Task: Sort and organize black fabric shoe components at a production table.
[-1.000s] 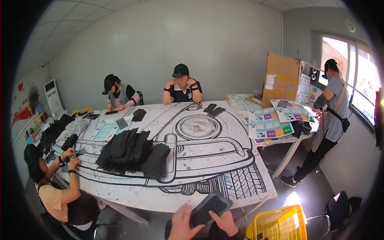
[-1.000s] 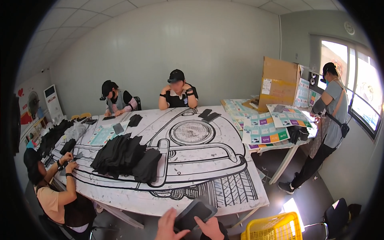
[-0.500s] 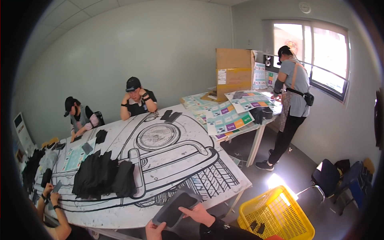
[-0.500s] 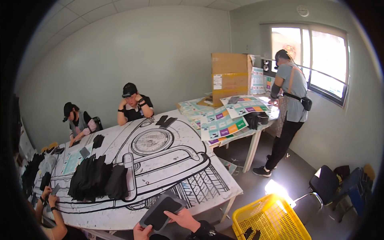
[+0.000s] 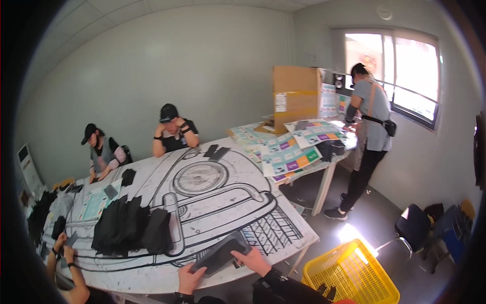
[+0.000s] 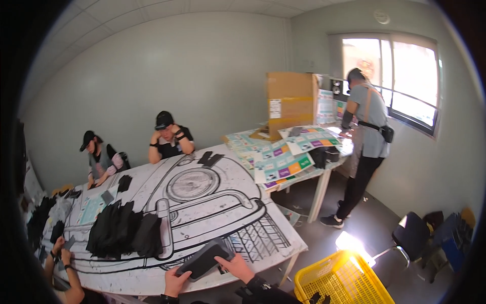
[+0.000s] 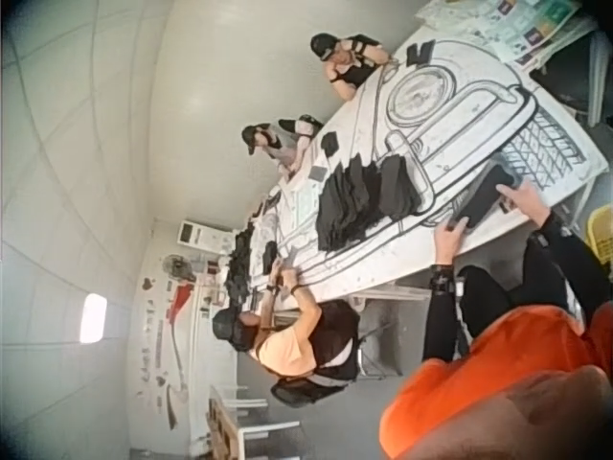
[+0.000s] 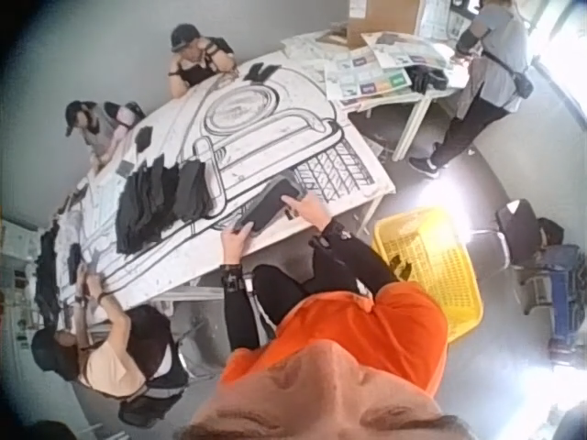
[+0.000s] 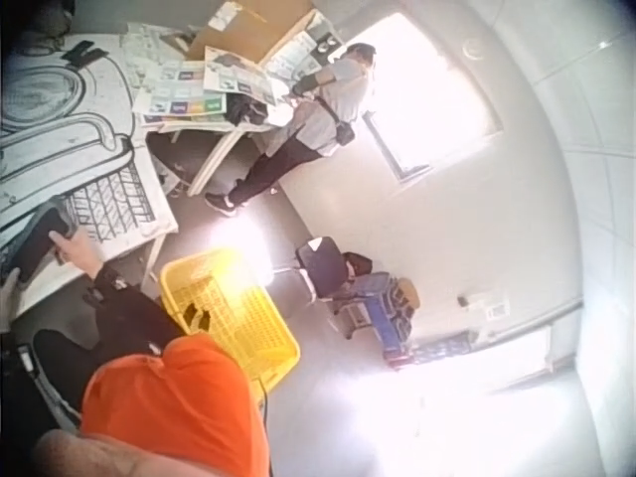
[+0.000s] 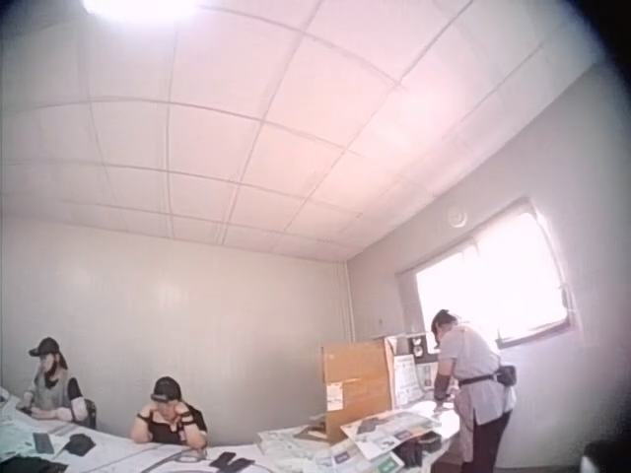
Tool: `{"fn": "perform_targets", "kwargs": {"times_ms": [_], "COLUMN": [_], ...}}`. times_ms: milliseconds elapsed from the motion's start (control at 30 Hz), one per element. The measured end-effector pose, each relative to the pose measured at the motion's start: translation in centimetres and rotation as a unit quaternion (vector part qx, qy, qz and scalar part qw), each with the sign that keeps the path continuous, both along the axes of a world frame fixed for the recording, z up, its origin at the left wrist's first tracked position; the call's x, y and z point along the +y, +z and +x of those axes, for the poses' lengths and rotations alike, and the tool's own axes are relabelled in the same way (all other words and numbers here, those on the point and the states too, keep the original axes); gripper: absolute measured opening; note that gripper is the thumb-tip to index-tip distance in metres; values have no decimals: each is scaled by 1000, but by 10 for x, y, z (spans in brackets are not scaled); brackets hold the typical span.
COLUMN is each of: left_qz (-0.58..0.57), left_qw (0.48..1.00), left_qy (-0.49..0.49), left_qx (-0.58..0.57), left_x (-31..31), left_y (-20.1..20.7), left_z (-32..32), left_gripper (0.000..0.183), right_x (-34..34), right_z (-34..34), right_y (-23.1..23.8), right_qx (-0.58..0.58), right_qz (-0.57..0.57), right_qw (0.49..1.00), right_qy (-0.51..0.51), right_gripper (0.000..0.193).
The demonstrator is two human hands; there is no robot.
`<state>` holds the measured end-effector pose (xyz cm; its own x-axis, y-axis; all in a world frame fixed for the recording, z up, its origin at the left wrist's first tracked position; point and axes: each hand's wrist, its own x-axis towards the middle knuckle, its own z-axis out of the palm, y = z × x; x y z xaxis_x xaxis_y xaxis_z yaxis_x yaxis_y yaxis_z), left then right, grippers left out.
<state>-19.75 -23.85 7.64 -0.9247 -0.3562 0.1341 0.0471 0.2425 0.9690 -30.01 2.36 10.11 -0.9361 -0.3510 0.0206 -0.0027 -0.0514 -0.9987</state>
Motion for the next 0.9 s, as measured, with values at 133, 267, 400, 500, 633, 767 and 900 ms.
{"fn": "perform_targets", "kwargs": {"times_ms": [133, 267, 400, 500, 633, 767, 900], "left_qz": [-63, -88, 64, 172, 202, 196, 217], "left_qw": [997, 996, 997, 980, 964, 959, 947], "left_qy": [-37, 19, 32, 76, 108, 106, 165], "left_qx": [-21, -25, 12, 60, 134, 173, 170], "left_x": [1, 9, 1, -5, -23, -33, -41], "left_y": [0, -5, 4, 8, 30, 66, 75], "left_z": [-5, -9, -2, 8, 28, 49, 85], "left_gripper": [36, 49, 37, 28, 24, 22, 24], "right_x": [14, 15, 1, 1, 0, 10, -1], "right_z": [-7, -11, -12, -14, -13, -21, -16], "right_y": [-30, -18, -20, -27, -34, -37, -34], "right_qx": [24, 43, 29, 29, 44, 56, 74], "right_qz": [42, 15, -124, -123, -122, -127, -106], "right_qw": [999, 998, 992, 992, 991, 990, 991], "right_qy": [-24, -32, -13, -6, 10, 7, 33], "right_gripper": [24, 14, 17, 17, 19, 21, 21]}}
